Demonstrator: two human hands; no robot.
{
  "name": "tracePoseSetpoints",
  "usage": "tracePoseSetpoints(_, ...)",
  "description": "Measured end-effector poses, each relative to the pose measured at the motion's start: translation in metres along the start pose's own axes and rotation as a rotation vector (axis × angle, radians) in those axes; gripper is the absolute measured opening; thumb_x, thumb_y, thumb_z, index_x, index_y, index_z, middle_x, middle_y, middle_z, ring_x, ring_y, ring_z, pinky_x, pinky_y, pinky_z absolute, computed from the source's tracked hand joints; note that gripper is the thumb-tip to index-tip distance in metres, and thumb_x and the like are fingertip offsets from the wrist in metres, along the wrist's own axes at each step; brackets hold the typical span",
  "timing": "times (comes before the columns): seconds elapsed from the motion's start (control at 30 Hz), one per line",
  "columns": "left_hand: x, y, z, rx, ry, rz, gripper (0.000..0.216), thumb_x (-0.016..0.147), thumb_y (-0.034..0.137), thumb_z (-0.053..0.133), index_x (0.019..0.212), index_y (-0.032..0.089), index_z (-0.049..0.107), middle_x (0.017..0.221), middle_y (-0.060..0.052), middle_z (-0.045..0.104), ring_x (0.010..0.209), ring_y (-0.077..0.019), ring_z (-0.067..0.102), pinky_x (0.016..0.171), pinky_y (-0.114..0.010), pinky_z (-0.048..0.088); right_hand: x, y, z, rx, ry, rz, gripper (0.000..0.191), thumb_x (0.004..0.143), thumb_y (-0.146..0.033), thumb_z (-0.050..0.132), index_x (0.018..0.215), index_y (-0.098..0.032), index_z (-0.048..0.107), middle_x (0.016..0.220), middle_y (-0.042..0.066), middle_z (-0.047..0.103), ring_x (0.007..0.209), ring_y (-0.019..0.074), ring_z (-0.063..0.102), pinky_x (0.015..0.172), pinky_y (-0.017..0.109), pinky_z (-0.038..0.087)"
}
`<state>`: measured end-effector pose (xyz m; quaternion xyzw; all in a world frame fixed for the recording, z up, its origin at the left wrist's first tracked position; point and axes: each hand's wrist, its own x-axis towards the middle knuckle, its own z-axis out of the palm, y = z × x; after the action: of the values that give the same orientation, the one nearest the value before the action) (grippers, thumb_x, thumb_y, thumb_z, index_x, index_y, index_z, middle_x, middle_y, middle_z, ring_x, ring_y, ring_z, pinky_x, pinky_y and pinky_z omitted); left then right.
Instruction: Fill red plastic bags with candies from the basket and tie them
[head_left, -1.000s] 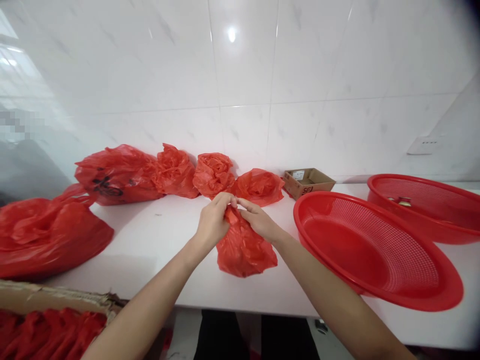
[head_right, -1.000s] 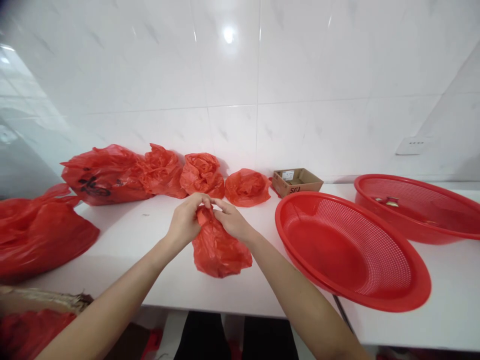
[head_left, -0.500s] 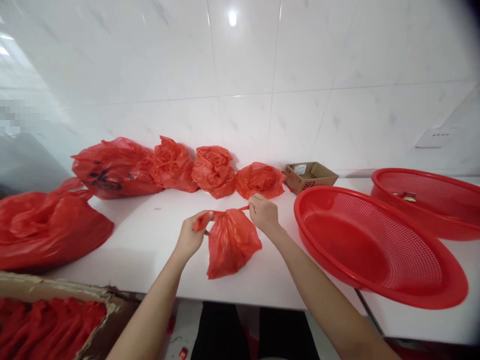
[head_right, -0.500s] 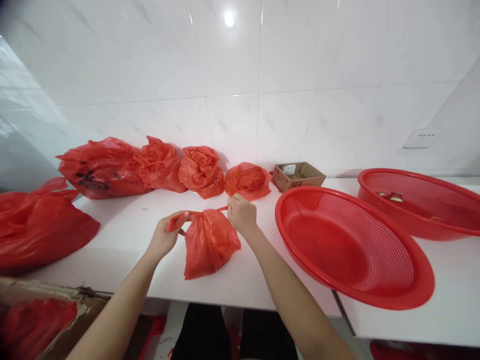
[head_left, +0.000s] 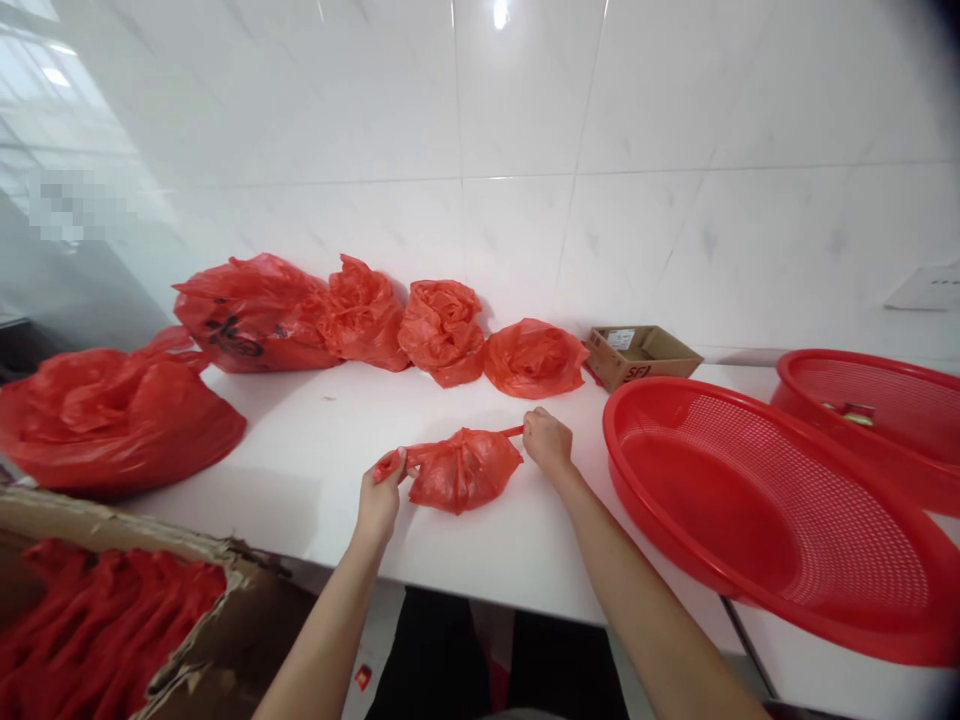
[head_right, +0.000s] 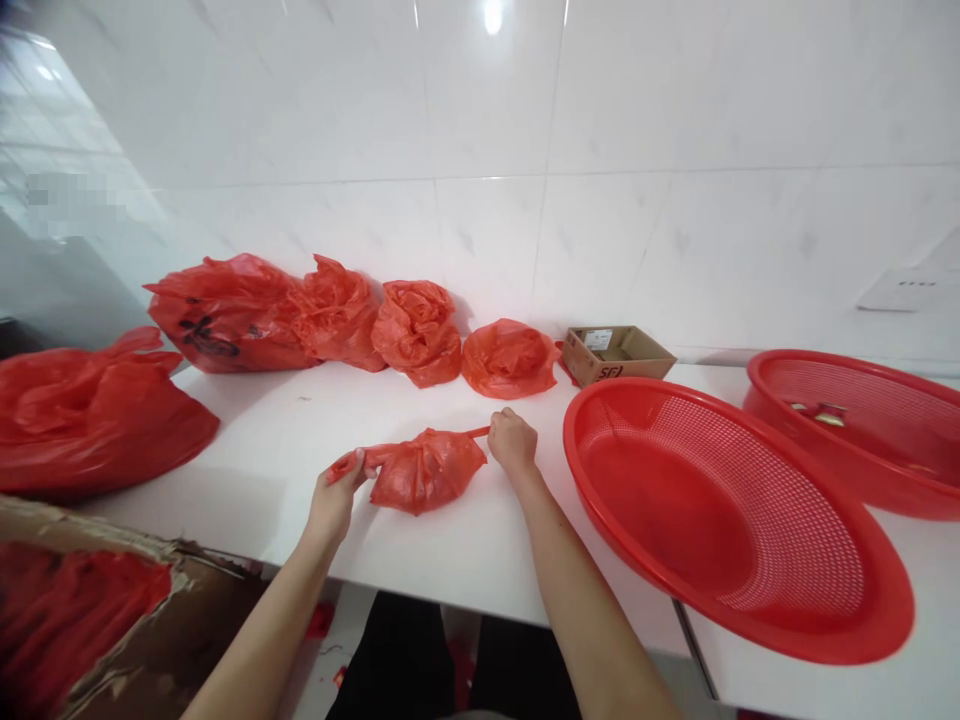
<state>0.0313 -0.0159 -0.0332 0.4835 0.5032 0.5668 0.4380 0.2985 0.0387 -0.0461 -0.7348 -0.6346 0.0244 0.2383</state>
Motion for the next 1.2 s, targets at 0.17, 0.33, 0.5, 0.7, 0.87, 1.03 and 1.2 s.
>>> tracePoseSetpoints(0.17, 0.006, 0.002, -0.015, 0.096, -0.034, -0.092, 0.045, 0.070, 0.059, 0.068, 0.067, 0.015, 0.060, 0.069, -0.008, 0.066, 0.073, -0.0247, 0.066, 0.073, -0.041, 0.054, -0.002, 0.022, 0.008, 0.085, 0.021, 0.089, 0.031, 0.089, -0.016, 0.038, 0.077, -0.019, 0.067, 0.084, 0.005, 0.065, 0.065, 0.0144, 0.053, 0.054, 0.026, 0.027)
tracePoseSetpoints(0.33, 0.007, 0.027, -0.017, 0.232, 0.172, 0.080, 0.037, 0.080, 0.042, 0.061, 0.111, 0.020, 0.058, 0.123, -0.013, 0.060, 0.114, -0.0283, 0.057, 0.098, -0.049, 0.042, -0.013, 0.021, 0.000, 0.204, 0.199, 0.140, 0.039, 0.088, -0.017, 0.032, 0.115, -0.017, 0.060, 0.117, 0.011, 0.062, 0.099, 0.0208, 0.059, 0.074, 0.029, 0.043)
tracePoseSetpoints(0.5, -0.007, 0.023, 0.041, 0.846, -0.063, 0.555, 0.034, 0.091, 0.031, 0.051, 0.123, 0.021, 0.057, 0.134, -0.013, 0.054, 0.129, -0.0286, 0.043, 0.110, -0.046, 0.029, -0.035, -0.015, -0.002, 0.345, 0.332, -0.261, 0.034, 0.094, -0.033, 0.041, 0.119, -0.017, 0.057, 0.121, 0.013, 0.062, 0.116, 0.0246, 0.052, 0.100, 0.038, 0.034)
tracePoseSetpoints(0.7, 0.015, -0.005, 0.067, 1.110, -0.193, 0.531, 0.040, 0.095, 0.042, 0.045, 0.125, 0.017, 0.055, 0.111, -0.016, 0.066, 0.102, -0.0327, 0.061, 0.095, -0.052, 0.039, -0.042, -0.018, 0.011, 0.230, -0.040, -0.253, 0.021, 0.090, -0.018, 0.043, 0.100, -0.018, 0.062, 0.090, 0.007, 0.070, 0.087, 0.0201, 0.061, 0.103, 0.043, 0.027)
tracePoseSetpoints(0.87, 0.028, 0.000, 0.052, 1.110, -0.363, 0.555, 0.038, 0.094, 0.042, 0.050, 0.126, 0.023, 0.054, 0.108, -0.010, 0.070, 0.097, -0.0280, 0.064, 0.089, -0.041, 0.045, -0.035, -0.005, 0.009, 0.302, -0.058, -0.262, 0.027, 0.082, -0.008, 0.044, 0.097, -0.022, 0.061, 0.091, 0.000, 0.071, 0.085, 0.0165, 0.061, 0.096, 0.033, 0.035)
tracePoseSetpoints(1.03, 0.033, 0.006, 0.040, 1.126, -0.471, 0.576, 0.041, 0.093, 0.033, 0.049, 0.132, 0.022, 0.050, 0.106, -0.009, 0.070, 0.097, -0.0259, 0.064, 0.093, -0.040, 0.044, -0.034, -0.005, 0.003, 0.330, -0.048, -0.249, 0.032, 0.075, -0.005, 0.044, 0.094, -0.023, 0.063, 0.091, -0.001, 0.071, 0.084, 0.0170, 0.061, 0.084, 0.029, 0.040)
tracePoseSetpoints(1.2, 0.041, 0.007, 0.034, 1.192, -0.511, 0.551, 0.037, 0.091, 0.018, 0.044, 0.125, 0.023, 0.056, 0.106, -0.007, 0.068, 0.099, -0.0238, 0.063, 0.095, -0.041, 0.043, -0.032, -0.007, 0.002, 0.318, -0.061, -0.246, 0.034, 0.073, -0.003, 0.042, 0.091, -0.024, 0.063, 0.093, -0.003, 0.071, 0.086, 0.0158, 0.061, 0.083, 0.027, 0.041)
